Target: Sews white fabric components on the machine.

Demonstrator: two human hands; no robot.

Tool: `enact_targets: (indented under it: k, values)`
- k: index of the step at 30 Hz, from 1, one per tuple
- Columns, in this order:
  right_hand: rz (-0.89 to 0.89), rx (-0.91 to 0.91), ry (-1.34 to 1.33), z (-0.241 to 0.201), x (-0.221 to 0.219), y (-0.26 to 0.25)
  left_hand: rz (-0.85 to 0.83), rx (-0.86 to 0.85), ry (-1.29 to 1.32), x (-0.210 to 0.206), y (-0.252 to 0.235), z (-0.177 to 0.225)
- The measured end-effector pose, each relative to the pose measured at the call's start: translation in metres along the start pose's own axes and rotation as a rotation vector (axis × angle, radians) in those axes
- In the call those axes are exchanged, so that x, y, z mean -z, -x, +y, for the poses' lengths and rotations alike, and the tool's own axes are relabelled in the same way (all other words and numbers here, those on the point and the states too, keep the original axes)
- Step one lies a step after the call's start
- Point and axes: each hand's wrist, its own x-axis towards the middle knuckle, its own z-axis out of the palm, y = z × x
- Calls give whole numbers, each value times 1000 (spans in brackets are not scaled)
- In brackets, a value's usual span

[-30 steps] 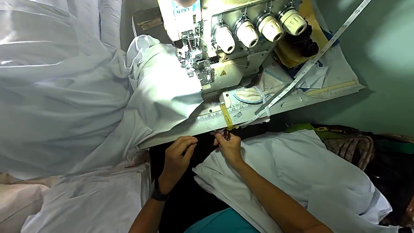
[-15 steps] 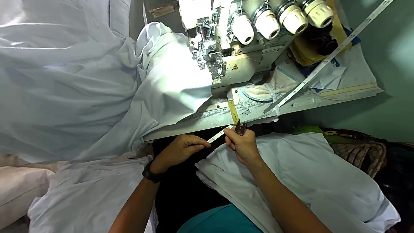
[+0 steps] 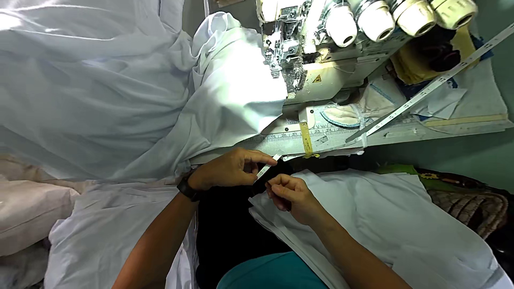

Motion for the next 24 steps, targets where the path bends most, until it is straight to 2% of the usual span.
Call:
enact_targets:
  k: [8,11,13,16,18,21,23,24]
  values:
    - [28,-85,-119,-6,-10,-3,-70,25,21,0,-3,-5]
    - [61,-58,-168,-5,-15,-4,-68,48,43,1,-3,-5]
    - [62,6,-185,-10,-16,-6,-8,92,-26,4,3,2]
    - [76,197,-143,-26,-7,-20,138,96,-187,8,18,14]
    - [197,367,-77,-37,-6,-36,265,46,-199,6,26,24]
    - [473,837,240,-47,-5,-66,485,-130,-202,-1,25,33]
    - [488,1067,432,-57,3,-85,604,-276,-269,-1,18,38]
    - [449,1088,471,-63,5,-91,655,-338,-308,1,13,42]
